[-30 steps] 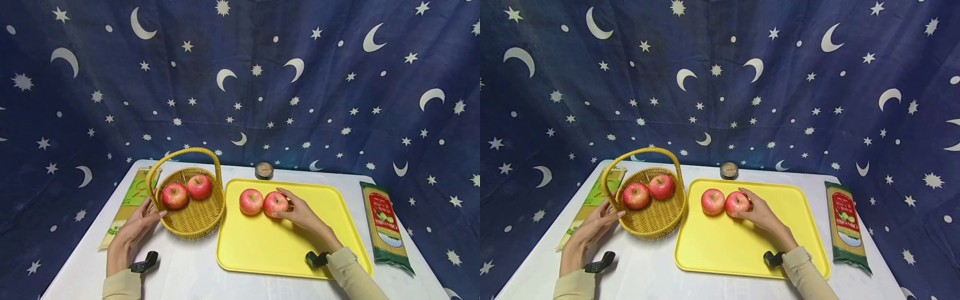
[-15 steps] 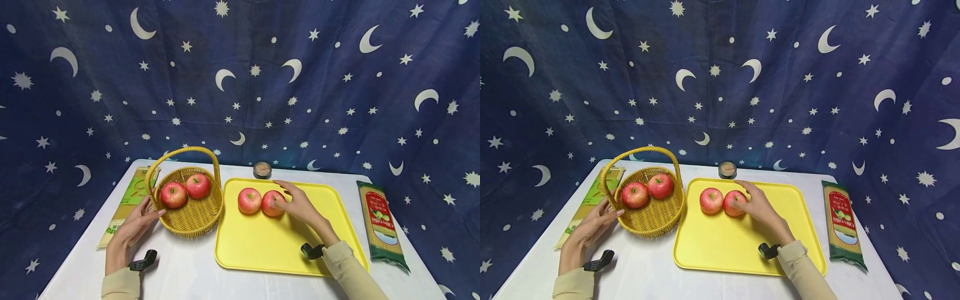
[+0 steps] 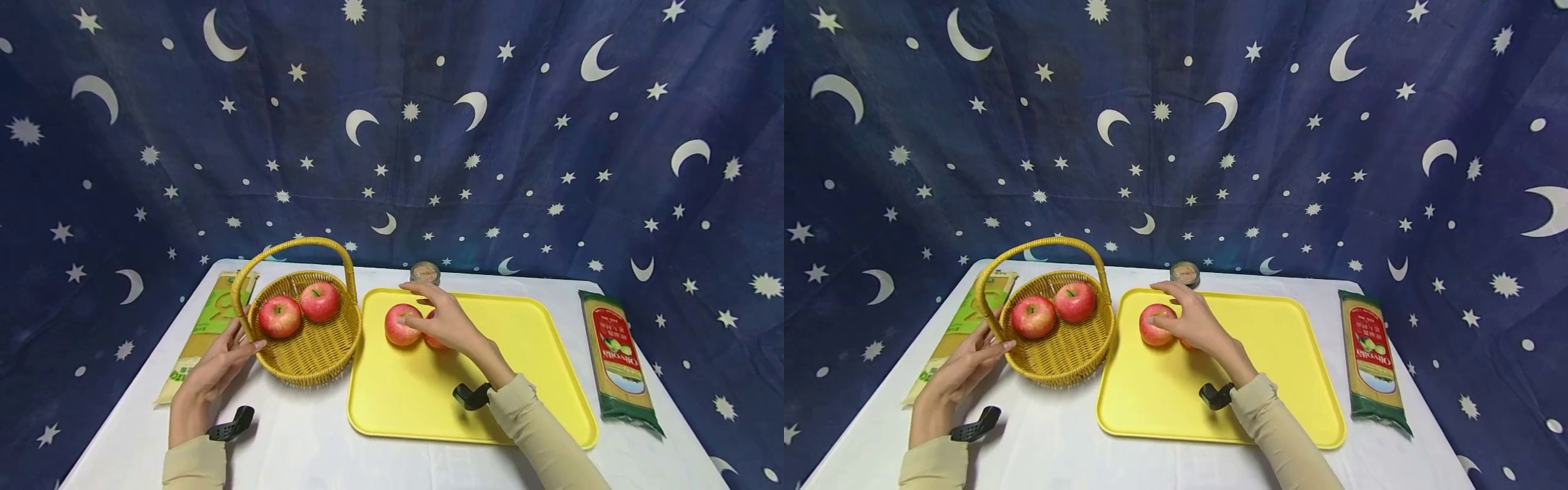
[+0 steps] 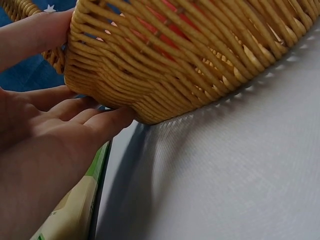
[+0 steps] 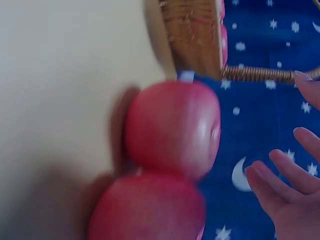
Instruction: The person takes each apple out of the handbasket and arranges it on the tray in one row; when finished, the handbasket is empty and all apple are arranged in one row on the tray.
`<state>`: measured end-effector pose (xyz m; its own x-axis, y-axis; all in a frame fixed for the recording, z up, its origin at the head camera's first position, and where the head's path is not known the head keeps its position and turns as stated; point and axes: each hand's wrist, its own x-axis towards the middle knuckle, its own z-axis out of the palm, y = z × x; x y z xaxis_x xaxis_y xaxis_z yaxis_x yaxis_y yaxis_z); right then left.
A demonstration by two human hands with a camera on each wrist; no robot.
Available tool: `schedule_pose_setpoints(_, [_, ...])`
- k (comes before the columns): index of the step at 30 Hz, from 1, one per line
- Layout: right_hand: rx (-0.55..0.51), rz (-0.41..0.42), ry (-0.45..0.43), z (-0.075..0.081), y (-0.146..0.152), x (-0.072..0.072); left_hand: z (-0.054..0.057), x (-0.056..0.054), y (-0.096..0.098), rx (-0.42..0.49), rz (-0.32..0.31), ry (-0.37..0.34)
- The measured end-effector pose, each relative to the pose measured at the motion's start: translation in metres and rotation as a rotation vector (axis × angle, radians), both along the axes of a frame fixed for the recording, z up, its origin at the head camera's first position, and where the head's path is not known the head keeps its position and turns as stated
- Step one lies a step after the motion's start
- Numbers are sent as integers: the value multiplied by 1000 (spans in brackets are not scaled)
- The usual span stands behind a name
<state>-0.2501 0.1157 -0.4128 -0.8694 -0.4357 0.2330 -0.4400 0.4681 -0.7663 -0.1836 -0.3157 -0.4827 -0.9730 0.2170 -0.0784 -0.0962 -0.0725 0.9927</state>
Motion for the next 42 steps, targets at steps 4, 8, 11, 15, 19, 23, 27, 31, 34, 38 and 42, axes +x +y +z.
schedule_pose_setpoints(4, [-30,69,-1,2,-25,-3,0,2,-2,12,6,4])
schedule_pose_setpoints(8, [-53,119,-28,4,-48,-2,0,2,-3,16,8,8])
schedule_pose_setpoints(11, [-39,163,-40,4,-65,-2,-1,2,-3,20,14,13])
schedule_pose_setpoints(15, [-2,225,-50,0,-85,-4,-2,1,-3,28,11,19])
schedule_pose_setpoints(19, [-3,261,-65,-5,-102,-7,-3,0,-2,39,1,16])
schedule_pose_setpoints(23, [21,265,-42,-9,-118,-14,-3,-1,-3,33,2,9])
schedule_pose_setpoints(27, [101,270,5,-9,-133,-21,-2,0,-3,0,16,-2])
schedule_pose_setpoints(31, [174,276,36,-6,-146,-27,-2,-1,-3,-15,29,-12])
schedule_pose_setpoints(34, [202,280,41,-7,-153,-33,-2,-1,-2,-17,26,-7])
schedule_pose_setpoints(38, [240,290,37,-9,-163,-40,-3,-1,-2,-25,31,-5])
schedule_pose_setpoints(42, [263,293,8,-13,-172,-47,-4,-3,-3,-35,38,-4])
